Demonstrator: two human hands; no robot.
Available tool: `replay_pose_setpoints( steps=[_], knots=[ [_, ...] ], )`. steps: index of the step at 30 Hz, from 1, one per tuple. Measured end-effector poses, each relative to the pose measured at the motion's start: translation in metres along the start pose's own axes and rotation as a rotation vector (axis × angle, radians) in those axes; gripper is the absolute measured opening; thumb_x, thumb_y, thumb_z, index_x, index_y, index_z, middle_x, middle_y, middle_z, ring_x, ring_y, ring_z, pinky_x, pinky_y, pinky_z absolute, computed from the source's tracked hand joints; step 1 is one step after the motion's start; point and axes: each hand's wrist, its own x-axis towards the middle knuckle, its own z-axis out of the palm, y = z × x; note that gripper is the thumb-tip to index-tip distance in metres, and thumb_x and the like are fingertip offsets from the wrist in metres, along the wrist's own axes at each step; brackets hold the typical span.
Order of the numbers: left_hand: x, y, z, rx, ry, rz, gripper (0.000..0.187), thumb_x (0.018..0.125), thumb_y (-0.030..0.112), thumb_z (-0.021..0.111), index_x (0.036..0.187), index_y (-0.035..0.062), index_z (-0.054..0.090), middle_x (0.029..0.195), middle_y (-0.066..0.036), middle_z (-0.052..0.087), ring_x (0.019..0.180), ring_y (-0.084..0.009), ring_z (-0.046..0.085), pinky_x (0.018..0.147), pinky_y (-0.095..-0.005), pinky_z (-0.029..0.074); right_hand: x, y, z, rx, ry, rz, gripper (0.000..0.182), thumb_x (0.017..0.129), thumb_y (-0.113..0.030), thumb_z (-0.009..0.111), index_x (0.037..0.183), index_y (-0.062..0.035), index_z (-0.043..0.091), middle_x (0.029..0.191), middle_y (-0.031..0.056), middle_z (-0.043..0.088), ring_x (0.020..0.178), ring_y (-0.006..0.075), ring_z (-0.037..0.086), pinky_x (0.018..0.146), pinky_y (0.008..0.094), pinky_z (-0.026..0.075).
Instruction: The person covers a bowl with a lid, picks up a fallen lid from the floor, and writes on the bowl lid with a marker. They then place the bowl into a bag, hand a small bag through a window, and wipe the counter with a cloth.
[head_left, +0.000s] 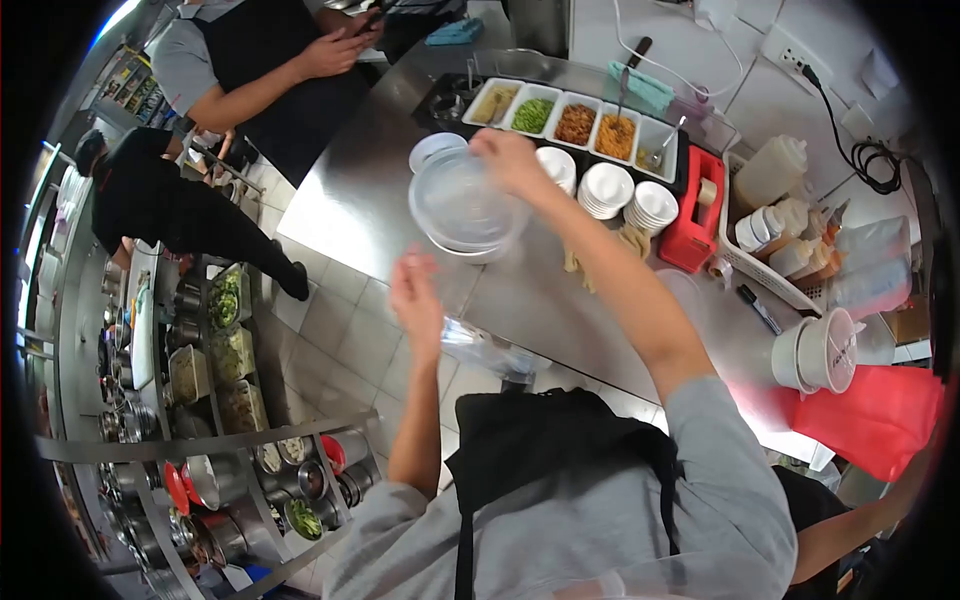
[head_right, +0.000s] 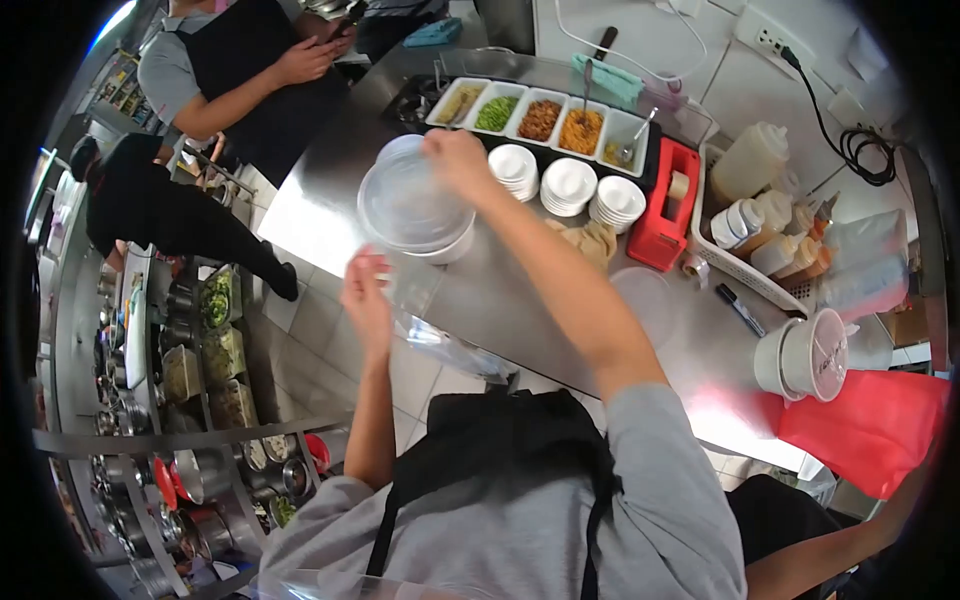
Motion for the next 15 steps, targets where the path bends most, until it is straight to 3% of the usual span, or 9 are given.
replay_pose_setpoints(
  steps=[2,5,7,10,12,14,15],
  knots=[
    [0.040,-0.001,-0.026,0.024,0.120,0.052,0.036,0.095,0.028,0.038,0.112,0.0009,0.054,0.096,-0.008,0.060,0.086,-0.0132,0.056,0.070,-0.0253,0.044,0.023,-0.027,0.036,-0.199,-0.050,0.111,0.022,0.082,-0.020,0.052,0.096,-0.0064,0.063,0.106,0.0223,0.055,0.090,0.0378,0.059,0.076,0.0433,0.048],
    [0.085,-0.009,-0.037,0.043,0.067,-0.052,0.041,0.095,0.032,0.035,0.115,0.0004,0.053,0.103,-0.011,0.059,0.094,-0.0162,0.055,0.077,-0.0282,0.043,0.045,-0.031,0.071,-0.449,-0.140,0.078,0.023,0.081,-0.015,0.053,0.097,-0.0041,0.064,0.108,0.0245,0.053,0.093,0.0367,0.059,0.075,0.0411,0.050],
    [0.109,-0.032,-0.028,0.217,-0.048,0.074,0.044,0.095,0.034,0.033,0.114,-0.0005,0.052,0.106,-0.018,0.059,0.102,-0.0278,0.055,0.086,-0.0356,0.042,0.045,-0.032,0.067,-0.546,-0.174,0.089,0.023,0.080,-0.014,0.052,0.097,-0.0023,0.064,0.107,0.0241,0.054,0.093,0.0347,0.060,0.076,0.0397,0.050],
    [0.111,-0.021,0.004,0.378,-0.293,0.230,0.047,0.095,0.032,0.032,0.119,-0.0051,0.045,0.122,-0.023,0.048,0.111,-0.0367,0.048,0.095,-0.0391,0.037,0.031,-0.014,0.056,-0.692,-0.217,0.086,0.023,0.080,-0.013,0.053,0.098,-0.0038,0.064,0.105,0.0234,0.054,0.094,0.0330,0.060,0.073,0.0381,0.051],
    [0.111,-0.029,0.022,0.408,-0.365,0.222,0.047,0.095,0.031,0.031,0.121,-0.0063,0.043,0.125,-0.024,0.045,0.113,-0.0380,0.046,0.096,-0.0402,0.037,0.015,-0.007,0.052,-0.689,-0.189,0.105,0.021,0.080,-0.018,0.055,0.096,-0.0082,0.065,0.100,0.0201,0.056,0.091,0.0328,0.060,0.069,0.0386,0.051],
    [0.108,-0.037,0.039,0.685,-0.421,0.457,0.049,0.095,0.030,0.031,0.124,-0.0080,0.039,0.130,-0.024,0.039,0.120,-0.0393,0.037,0.099,-0.0417,0.033,0.001,0.003,0.050,-0.669,0.011,0.040,0.018,0.080,-0.022,0.057,0.092,-0.0119,0.066,0.093,0.0161,0.056,0.088,0.0309,0.059,0.067,0.0386,0.050],
    [0.104,-0.042,0.043,0.679,-0.435,0.454,0.049,0.095,0.030,0.031,0.124,-0.0080,0.039,0.130,-0.024,0.039,0.120,-0.0393,0.037,0.099,-0.0417,0.033,-0.003,0.008,0.051,-0.655,0.103,-0.005,0.014,0.080,-0.021,0.057,0.089,-0.0130,0.065,0.089,0.0136,0.056,0.087,0.0306,0.058,0.068,0.0387,0.050]
  ],
)
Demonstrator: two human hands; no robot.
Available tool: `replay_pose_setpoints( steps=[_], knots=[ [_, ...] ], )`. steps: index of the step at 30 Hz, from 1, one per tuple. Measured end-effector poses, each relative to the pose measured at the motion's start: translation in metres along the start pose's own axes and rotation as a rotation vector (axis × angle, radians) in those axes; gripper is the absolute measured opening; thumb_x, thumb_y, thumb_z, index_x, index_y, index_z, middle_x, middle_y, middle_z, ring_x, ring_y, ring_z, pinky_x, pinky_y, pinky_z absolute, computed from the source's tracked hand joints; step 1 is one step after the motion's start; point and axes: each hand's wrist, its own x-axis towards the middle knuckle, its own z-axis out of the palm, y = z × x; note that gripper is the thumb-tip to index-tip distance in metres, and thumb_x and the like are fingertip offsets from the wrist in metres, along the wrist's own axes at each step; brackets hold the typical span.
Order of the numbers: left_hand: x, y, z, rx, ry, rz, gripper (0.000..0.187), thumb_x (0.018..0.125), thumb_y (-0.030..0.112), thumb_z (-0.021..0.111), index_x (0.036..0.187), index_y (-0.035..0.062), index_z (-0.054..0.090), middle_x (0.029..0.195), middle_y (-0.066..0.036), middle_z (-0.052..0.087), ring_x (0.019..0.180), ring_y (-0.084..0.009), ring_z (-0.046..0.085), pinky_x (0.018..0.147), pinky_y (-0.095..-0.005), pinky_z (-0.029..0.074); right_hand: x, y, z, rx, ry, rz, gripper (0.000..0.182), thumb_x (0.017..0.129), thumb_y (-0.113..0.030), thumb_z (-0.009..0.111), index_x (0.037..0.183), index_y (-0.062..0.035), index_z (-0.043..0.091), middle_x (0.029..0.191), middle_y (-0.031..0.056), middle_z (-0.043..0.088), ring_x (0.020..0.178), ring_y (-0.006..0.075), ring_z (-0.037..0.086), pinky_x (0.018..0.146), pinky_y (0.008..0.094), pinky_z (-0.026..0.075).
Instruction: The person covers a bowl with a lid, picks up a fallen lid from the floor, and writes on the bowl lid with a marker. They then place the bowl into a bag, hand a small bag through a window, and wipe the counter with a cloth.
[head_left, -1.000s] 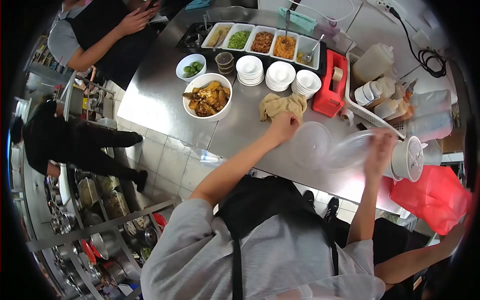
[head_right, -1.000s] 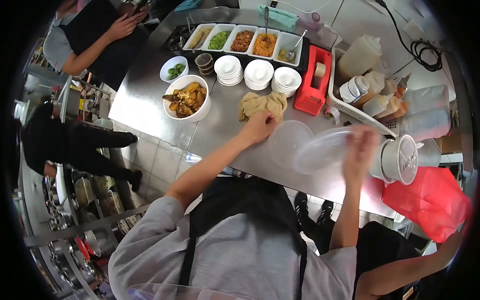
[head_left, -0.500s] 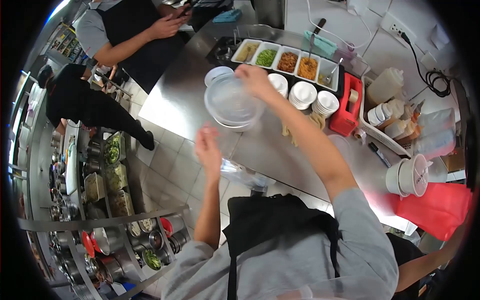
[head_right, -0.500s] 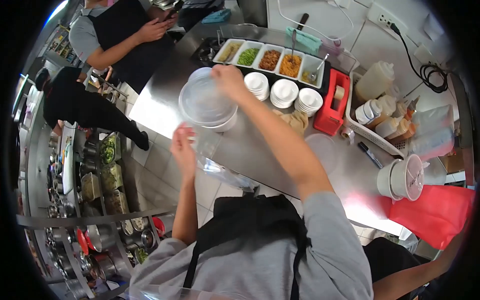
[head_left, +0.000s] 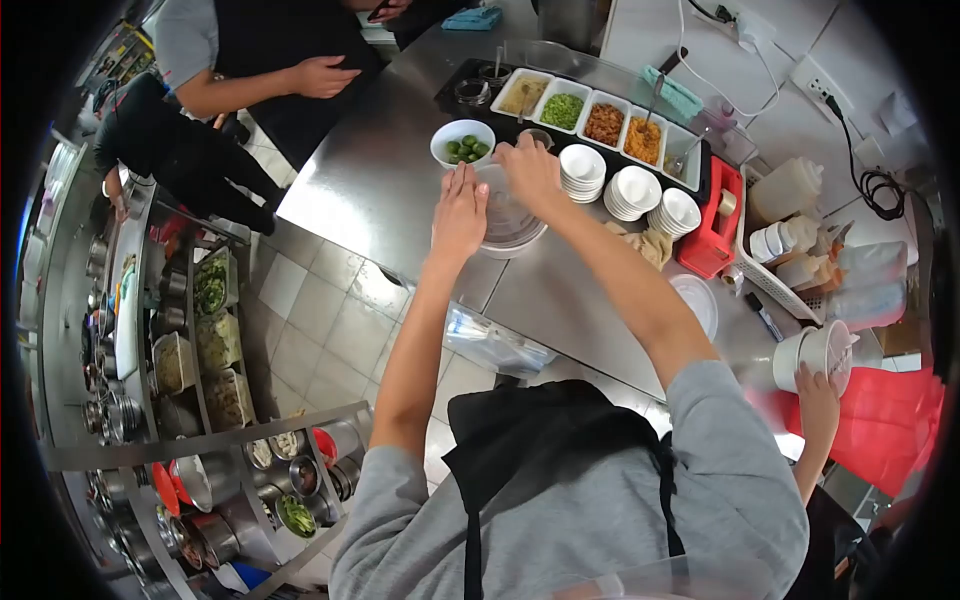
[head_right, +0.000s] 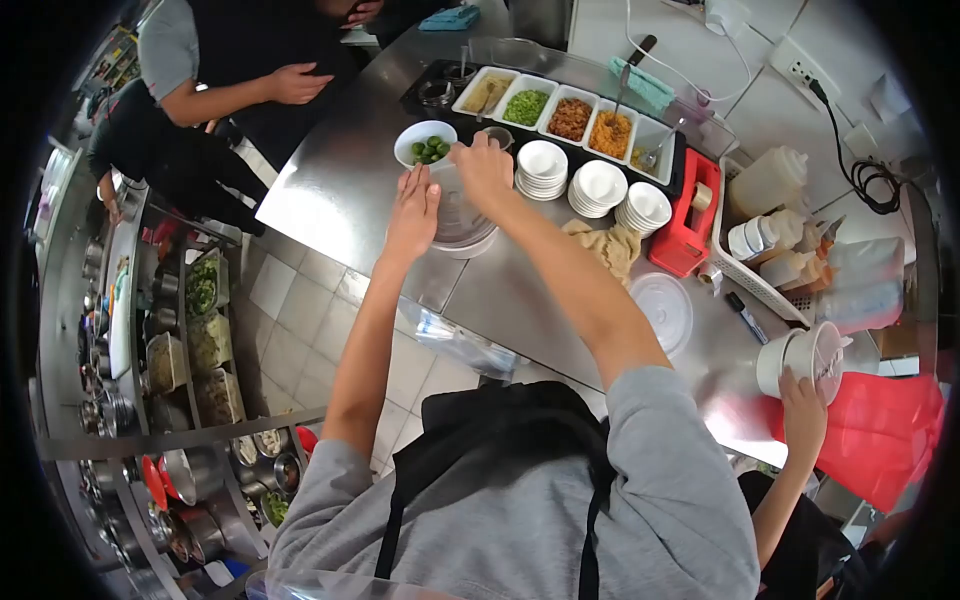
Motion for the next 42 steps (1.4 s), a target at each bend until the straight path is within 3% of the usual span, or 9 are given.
replay_pose_setpoints(
  steps=[5,8,11,18,28,33,35,38,42],
  knots=[
    [-0.012,0.004,0.015,0.021,0.051,0.005,0.051,0.095,0.031,0.031,0.128,-0.0077,0.036,0.135,-0.023,0.034,0.126,-0.0381,0.028,0.105,-0.0407,0.024,-0.012,0.018,0.010,0.034,0.090,-0.076,0.017,0.083,-0.024,0.055,0.090,-0.0129,0.065,0.088,0.0140,0.059,0.087,0.0323,0.058,0.071,0.0420,0.048],
    [-0.013,0.006,0.012,0.071,0.002,0.019,0.056,0.096,0.037,0.023,0.133,-0.0047,0.030,0.139,-0.020,0.029,0.129,-0.0381,0.024,0.106,-0.0406,0.022,-0.013,0.027,0.009,0.534,-0.245,0.386,0.036,0.088,-0.040,0.047,0.099,-0.0104,0.064,0.091,0.0147,0.064,0.085,0.0310,0.059,0.075,0.0361,0.046],
    [-0.012,0.005,0.011,0.092,-0.010,0.045,0.056,0.096,0.037,0.023,0.133,-0.0043,0.029,0.140,-0.019,0.027,0.130,-0.0372,0.023,0.106,-0.0403,0.022,-0.020,0.038,0.023,0.896,-0.190,0.354,0.036,0.089,-0.038,0.045,0.103,-0.0105,0.063,0.088,0.0150,0.064,0.082,0.0317,0.060,0.073,0.0353,0.046],
    [-0.016,0.011,0.005,0.237,-0.009,0.061,0.056,0.095,0.037,0.026,0.132,-0.0047,0.030,0.139,-0.019,0.031,0.128,-0.0340,0.028,0.103,-0.0456,0.024,-0.042,0.014,0.006,0.261,0.057,0.333,0.038,0.090,-0.035,0.043,0.116,-0.0092,0.055,0.098,0.0140,0.060,0.091,0.0345,0.058,0.077,0.0434,0.046],
    [-0.016,0.015,0.003,0.289,-0.031,0.099,0.057,0.094,0.035,0.030,0.133,-0.0064,0.027,0.139,-0.021,0.029,0.129,-0.0339,0.027,0.105,-0.0447,0.022,-0.073,-0.003,-0.007,0.036,0.233,0.135,0.044,0.091,-0.026,0.042,0.125,0.0014,0.042,0.129,0.0167,0.043,0.115,0.0395,0.041,0.094,0.0437,0.036],
    [-0.008,0.011,0.007,0.172,-0.156,0.194,0.061,0.093,0.039,0.030,0.133,-0.0059,0.026,0.139,-0.022,0.028,0.130,-0.0345,0.025,0.106,-0.0453,0.021,-0.091,0.002,-0.004,0.486,0.263,0.212,0.042,0.092,-0.023,0.038,0.125,0.0022,0.042,0.132,0.0203,0.040,0.118,0.0407,0.039,0.099,0.0423,0.032],
    [0.005,0.017,0.003,0.180,-0.212,0.102,0.063,0.093,0.043,0.028,0.135,-0.0039,0.025,0.140,-0.021,0.027,0.130,-0.0341,0.024,0.106,-0.0469,0.019,-0.103,0.017,-0.032,0.728,0.193,0.299,0.038,0.091,-0.021,0.042,0.122,-0.0017,0.047,0.128,0.0203,0.043,0.116,0.0374,0.043,0.098,0.0404,0.033],
    [-0.007,0.040,0.007,0.241,-0.192,0.003,0.068,0.087,0.056,0.032,0.138,0.0112,0.027,0.140,-0.025,0.023,0.127,-0.0445,0.023,0.102,-0.0582,0.015,-0.172,0.061,-0.085,0.287,0.364,0.332,0.030,0.081,-0.017,0.059,0.108,-0.0043,0.057,0.113,0.0176,0.053,0.104,0.0321,0.049,0.089,0.0425,0.038],
    [0.003,0.053,0.014,0.414,-0.142,0.005,0.073,0.078,0.067,0.040,0.138,0.0260,0.029,0.140,-0.029,0.018,0.124,-0.0531,0.021,0.098,-0.0658,0.013,-0.264,0.132,-0.093,-0.258,0.174,0.760,0.069,0.075,-0.047,0.062,0.129,-0.0082,0.042,0.132,0.0236,0.036,0.118,0.0448,0.034,0.092,0.0545,0.030]
  ],
)
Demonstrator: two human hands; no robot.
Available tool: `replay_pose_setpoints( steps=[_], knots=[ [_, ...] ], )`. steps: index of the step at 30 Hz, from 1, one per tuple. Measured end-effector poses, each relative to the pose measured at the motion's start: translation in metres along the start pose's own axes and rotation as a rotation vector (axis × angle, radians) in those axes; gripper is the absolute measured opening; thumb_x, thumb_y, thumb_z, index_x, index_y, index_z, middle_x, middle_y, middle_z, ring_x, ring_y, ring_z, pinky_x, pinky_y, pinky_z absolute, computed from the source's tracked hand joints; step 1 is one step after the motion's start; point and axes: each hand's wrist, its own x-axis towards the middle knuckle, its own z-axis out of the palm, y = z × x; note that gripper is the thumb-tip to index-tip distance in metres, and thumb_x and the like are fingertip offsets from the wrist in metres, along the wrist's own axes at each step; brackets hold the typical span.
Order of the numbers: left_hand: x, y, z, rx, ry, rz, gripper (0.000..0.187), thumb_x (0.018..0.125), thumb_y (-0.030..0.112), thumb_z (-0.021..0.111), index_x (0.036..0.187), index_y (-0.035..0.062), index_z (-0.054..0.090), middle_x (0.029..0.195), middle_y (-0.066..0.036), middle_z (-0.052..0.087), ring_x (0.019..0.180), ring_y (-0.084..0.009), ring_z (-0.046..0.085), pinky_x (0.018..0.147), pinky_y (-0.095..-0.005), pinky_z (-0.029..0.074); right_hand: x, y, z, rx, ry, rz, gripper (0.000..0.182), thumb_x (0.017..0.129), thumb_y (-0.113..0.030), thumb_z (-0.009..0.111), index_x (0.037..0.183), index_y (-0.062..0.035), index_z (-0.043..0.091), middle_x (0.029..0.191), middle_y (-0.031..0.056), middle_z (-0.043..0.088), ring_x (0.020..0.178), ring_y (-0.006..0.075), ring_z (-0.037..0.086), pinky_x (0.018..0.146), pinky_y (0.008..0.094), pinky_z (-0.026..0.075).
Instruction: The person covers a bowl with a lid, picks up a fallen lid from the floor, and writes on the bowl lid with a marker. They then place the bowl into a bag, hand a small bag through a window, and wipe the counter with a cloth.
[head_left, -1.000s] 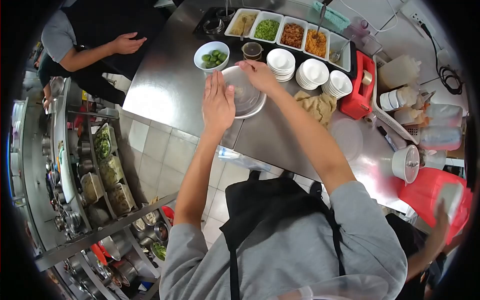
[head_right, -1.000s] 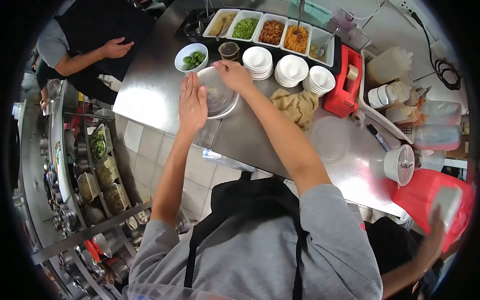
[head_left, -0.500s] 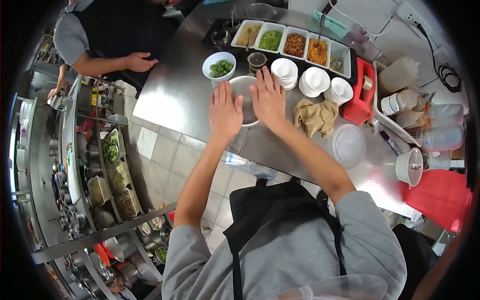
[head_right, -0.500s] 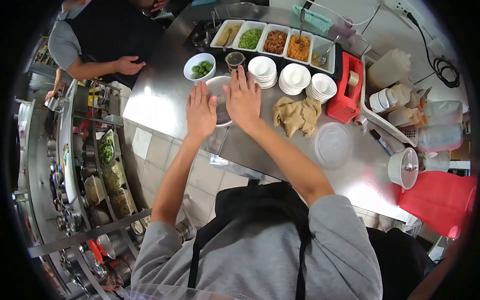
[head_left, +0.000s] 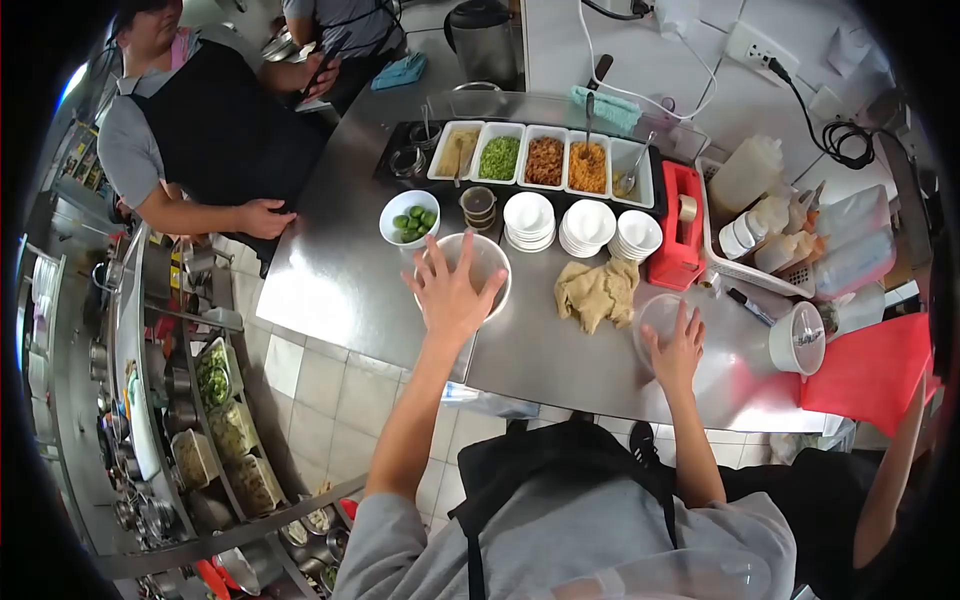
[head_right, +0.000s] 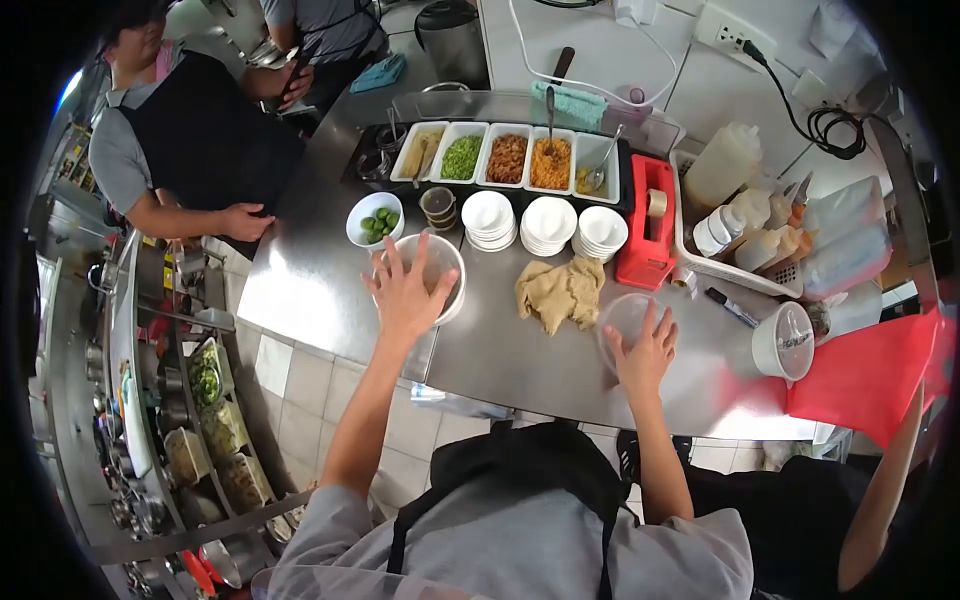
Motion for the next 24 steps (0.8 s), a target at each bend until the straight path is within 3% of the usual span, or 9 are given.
replay_pose_setpoints(
  steps=[2,5,12,15,17,18,20,22,24],
  knots=[
    [-0.002,0.003,-0.004,0.010,-0.033,-0.012,0.074,0.078,0.068,0.040,0.137,0.0266,0.030,0.140,-0.028,0.017,0.124,-0.0525,0.021,0.098,-0.0653,0.014,-0.003,0.007,-0.002,-0.151,-0.208,0.049,0.093,0.066,-0.062,0.063,0.137,-0.0114,0.029,0.138,0.0235,0.028,0.123,0.0470,0.028,0.093,0.0574,0.028],
    [0.001,0.005,-0.011,0.011,-0.072,-0.027,0.073,0.078,0.068,0.040,0.138,0.0271,0.029,0.141,-0.027,0.017,0.125,-0.0513,0.021,0.098,-0.0644,0.016,0.008,0.004,-0.017,-0.142,-0.334,0.149,0.103,0.058,-0.064,0.067,0.138,-0.0145,0.026,0.139,0.0239,0.027,0.125,0.0457,0.024,0.093,0.0580,0.028],
    [0.002,-0.002,-0.004,-0.075,-0.011,-0.081,0.061,0.085,0.058,0.037,0.137,0.0251,0.031,0.141,-0.021,0.022,0.125,-0.0456,0.026,0.097,-0.0597,0.023,0.016,0.041,-0.033,-0.024,-0.263,0.212,0.098,0.053,-0.053,0.077,0.132,-0.0148,0.035,0.125,0.0220,0.040,0.114,0.0405,0.038,0.087,0.0524,0.035],
    [0.017,-0.038,0.033,-0.492,0.178,-0.179,0.048,0.090,0.043,0.038,0.129,0.0171,0.042,0.131,-0.020,0.041,0.117,-0.0362,0.042,0.096,-0.0460,0.035,0.011,0.058,-0.035,-0.019,-0.253,0.261,0.088,0.054,-0.046,0.079,0.124,-0.0072,0.043,0.116,0.0199,0.045,0.106,0.0361,0.045,0.084,0.0444,0.040],
    [0.021,-0.058,0.023,-0.509,-0.011,-0.328,0.037,0.091,0.030,0.039,0.121,0.0105,0.050,0.120,-0.018,0.052,0.105,-0.0339,0.052,0.088,-0.0429,0.042,0.012,0.090,-0.019,0.266,-0.105,0.042,0.057,0.064,-0.035,0.077,0.103,-0.0018,0.053,0.090,0.0133,0.056,0.085,0.0257,0.055,0.072,0.0344,0.045],
    [0.027,-0.080,0.046,-0.549,-0.056,-0.331,0.041,0.093,0.033,0.032,0.116,0.0082,0.054,0.111,-0.020,0.056,0.100,-0.0380,0.054,0.085,-0.0461,0.042,0.024,0.090,-0.030,0.271,-0.031,0.075,0.057,0.064,-0.035,0.077,0.103,-0.0018,0.053,0.090,0.0133,0.056,0.085,0.0257,0.055,0.072,0.0344,0.045],
    [0.026,-0.079,0.047,-0.809,0.048,-0.467,0.060,0.091,0.049,0.030,0.100,-0.0032,0.061,0.094,-0.028,0.059,0.095,-0.0437,0.054,0.081,-0.0461,0.041,0.049,0.060,-0.091,0.843,-0.300,0.108,0.032,0.072,-0.023,0.073,0.084,-0.0004,0.053,0.065,0.0032,0.046,0.063,0.0124,0.045,0.057,0.0269,0.041],
    [0.027,-0.083,0.061,-0.860,0.173,-0.447,0.065,0.089,0.053,0.036,0.089,-0.0072,0.061,0.084,-0.027,0.060,0.083,-0.0418,0.056,0.075,-0.0446,0.041,0.076,0.004,-0.183,0.656,-0.061,0.010,0.022,0.076,-0.015,0.068,0.076,-0.0006,0.052,0.061,-0.0026,0.038,0.058,0.0058,0.035,0.049,0.0228,0.035],
    [0.030,-0.077,0.061,-0.927,0.219,-0.416,0.064,0.089,0.052,0.038,0.087,-0.0077,0.061,0.079,-0.026,0.060,0.077,-0.0406,0.056,0.071,-0.0442,0.041,0.106,-0.022,-0.251,0.822,0.373,-0.325,0.016,0.077,-0.011,0.066,0.077,-0.0022,0.053,0.061,-0.0055,0.041,0.058,0.0049,0.039,0.047,0.0224,0.032]
  ],
)
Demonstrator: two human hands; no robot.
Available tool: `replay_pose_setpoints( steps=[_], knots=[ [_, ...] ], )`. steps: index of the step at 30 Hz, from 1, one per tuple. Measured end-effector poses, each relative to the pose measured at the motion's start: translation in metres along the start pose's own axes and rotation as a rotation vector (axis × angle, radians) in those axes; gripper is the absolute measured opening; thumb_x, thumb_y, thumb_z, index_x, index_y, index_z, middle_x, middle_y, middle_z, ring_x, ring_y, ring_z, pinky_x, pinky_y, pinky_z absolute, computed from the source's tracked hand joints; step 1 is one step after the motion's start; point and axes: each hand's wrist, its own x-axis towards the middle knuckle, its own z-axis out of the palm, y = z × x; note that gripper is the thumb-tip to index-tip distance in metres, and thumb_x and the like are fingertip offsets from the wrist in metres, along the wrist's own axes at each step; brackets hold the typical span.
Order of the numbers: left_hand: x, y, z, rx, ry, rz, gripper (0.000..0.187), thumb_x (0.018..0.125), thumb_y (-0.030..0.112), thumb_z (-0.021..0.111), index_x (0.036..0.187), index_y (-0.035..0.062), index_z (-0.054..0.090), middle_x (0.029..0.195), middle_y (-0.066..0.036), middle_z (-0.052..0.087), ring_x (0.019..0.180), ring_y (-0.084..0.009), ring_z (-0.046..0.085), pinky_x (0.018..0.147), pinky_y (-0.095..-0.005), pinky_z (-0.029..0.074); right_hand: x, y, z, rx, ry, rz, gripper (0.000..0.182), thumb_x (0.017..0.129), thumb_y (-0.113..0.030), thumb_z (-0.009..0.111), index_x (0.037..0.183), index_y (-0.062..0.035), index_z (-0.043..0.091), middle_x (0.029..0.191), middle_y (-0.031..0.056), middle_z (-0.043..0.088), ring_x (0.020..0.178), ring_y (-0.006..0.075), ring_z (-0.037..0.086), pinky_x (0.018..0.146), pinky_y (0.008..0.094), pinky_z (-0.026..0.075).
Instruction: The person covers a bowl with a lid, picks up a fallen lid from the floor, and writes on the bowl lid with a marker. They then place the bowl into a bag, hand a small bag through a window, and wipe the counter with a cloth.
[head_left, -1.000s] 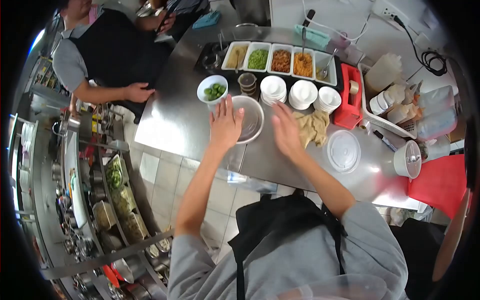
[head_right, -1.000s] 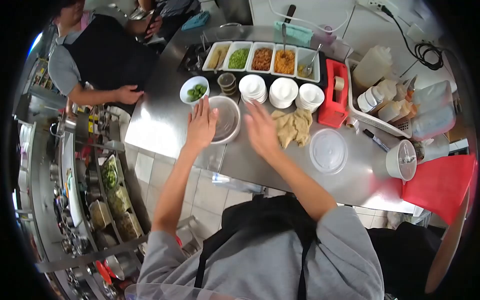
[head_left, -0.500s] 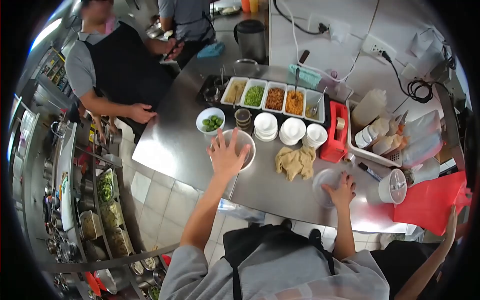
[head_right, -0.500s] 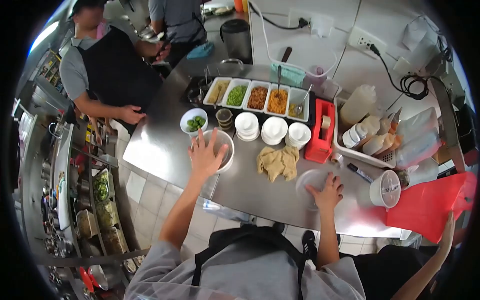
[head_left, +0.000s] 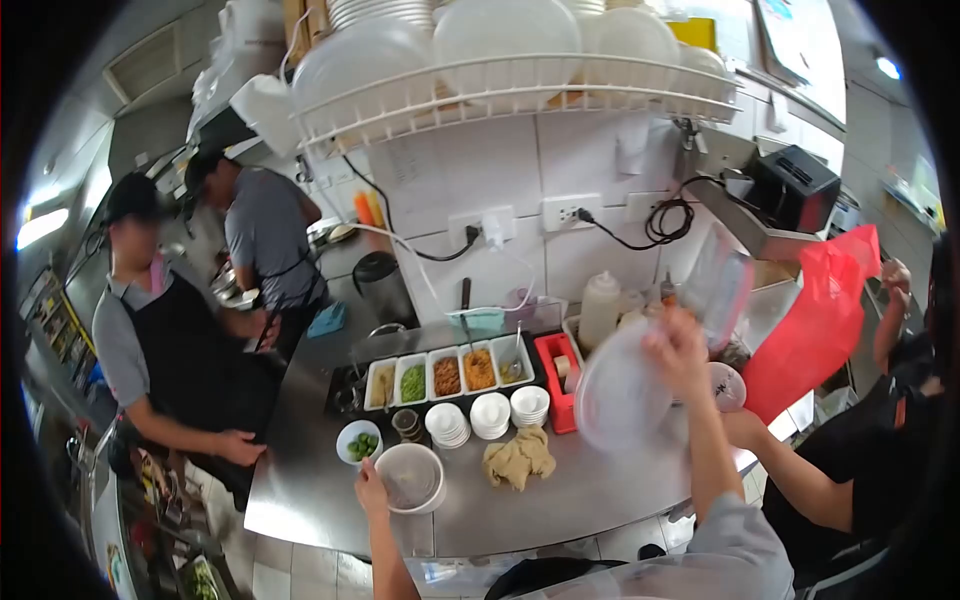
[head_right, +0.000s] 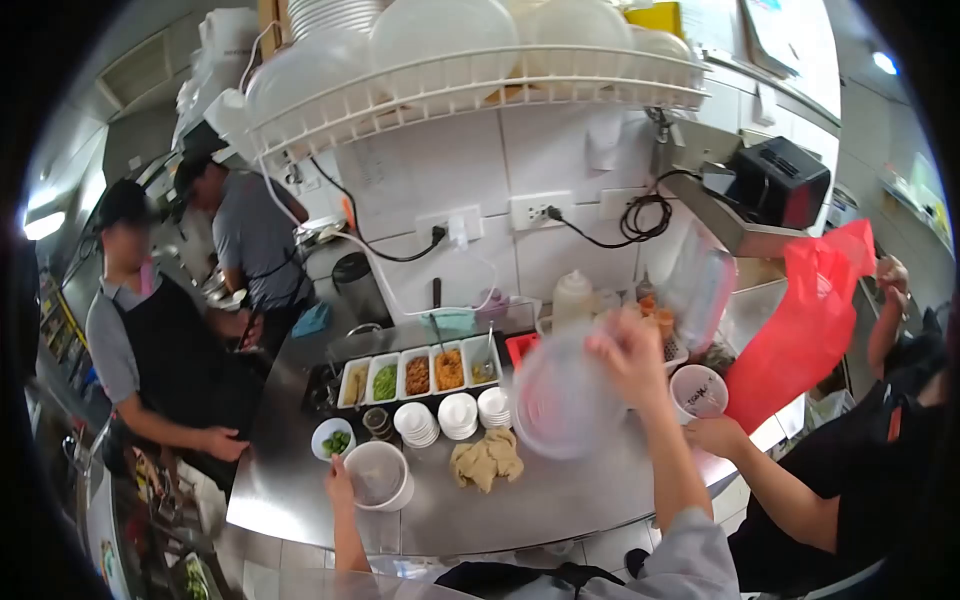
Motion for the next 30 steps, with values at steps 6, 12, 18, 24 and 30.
replay_pose_setpoints(
  steps=[6,12,18,24,30],
  knots=[
    [-0.015,0.023,-0.010,0.105,0.080,0.007,0.053,0.088,0.045,0.047,0.072,-0.0049,0.056,0.067,-0.022,0.057,0.061,-0.0359,0.051,0.060,-0.0446,0.038,0.190,-0.116,-0.046,-0.109,0.866,-0.718,0.023,0.079,-0.019,0.066,0.074,0.0000,0.054,0.063,-0.0018,0.049,0.059,0.0091,0.040,0.056,0.0214,0.038],
    [-0.015,0.028,-0.010,0.237,0.124,0.032,0.048,0.087,0.044,0.050,0.072,-0.0019,0.056,0.070,-0.021,0.058,0.065,-0.0383,0.055,0.061,-0.0458,0.040,0.310,-0.140,-0.064,-0.012,0.802,-0.910,0.053,0.072,-0.031,0.076,0.062,-0.0057,0.031,0.057,-0.0048,0.024,0.055,0.0078,0.022,0.047,0.0237,0.025],
    [-0.020,0.037,-0.011,0.307,0.131,0.088,0.043,0.087,0.043,0.049,0.083,0.0012,0.060,0.077,-0.019,0.062,0.074,-0.0367,0.059,0.065,-0.0438,0.043,0.323,-0.149,0.035,-0.365,0.629,-1.029,0.047,0.062,-0.037,0.079,0.071,-0.0074,0.044,0.063,0.0073,0.046,0.062,0.0218,0.046,0.057,0.0348,0.040],
    [-0.012,0.017,-0.005,0.264,0.168,-0.010,0.050,0.088,0.049,0.040,0.095,0.0049,0.062,0.090,-0.018,0.063,0.088,-0.0369,0.058,0.076,-0.0445,0.044,0.314,-0.118,0.072,-0.469,0.543,-0.915,0.056,0.065,-0.033,0.076,0.110,-0.0061,0.056,0.110,0.0155,0.053,0.108,0.0322,0.046,0.092,0.0391,0.036],
    [-0.015,0.028,-0.013,0.105,0.047,-0.226,0.062,0.083,0.058,0.043,0.083,-0.0002,0.065,0.079,-0.022,0.062,0.081,-0.0374,0.059,0.076,-0.0423,0.043,0.077,-0.065,0.155,-0.175,0.000,-0.498,0.024,0.081,-0.017,0.057,0.101,-0.0047,0.059,0.085,0.0084,0.061,0.070,0.0193,0.056,0.062,0.0274,0.043]
  ],
)
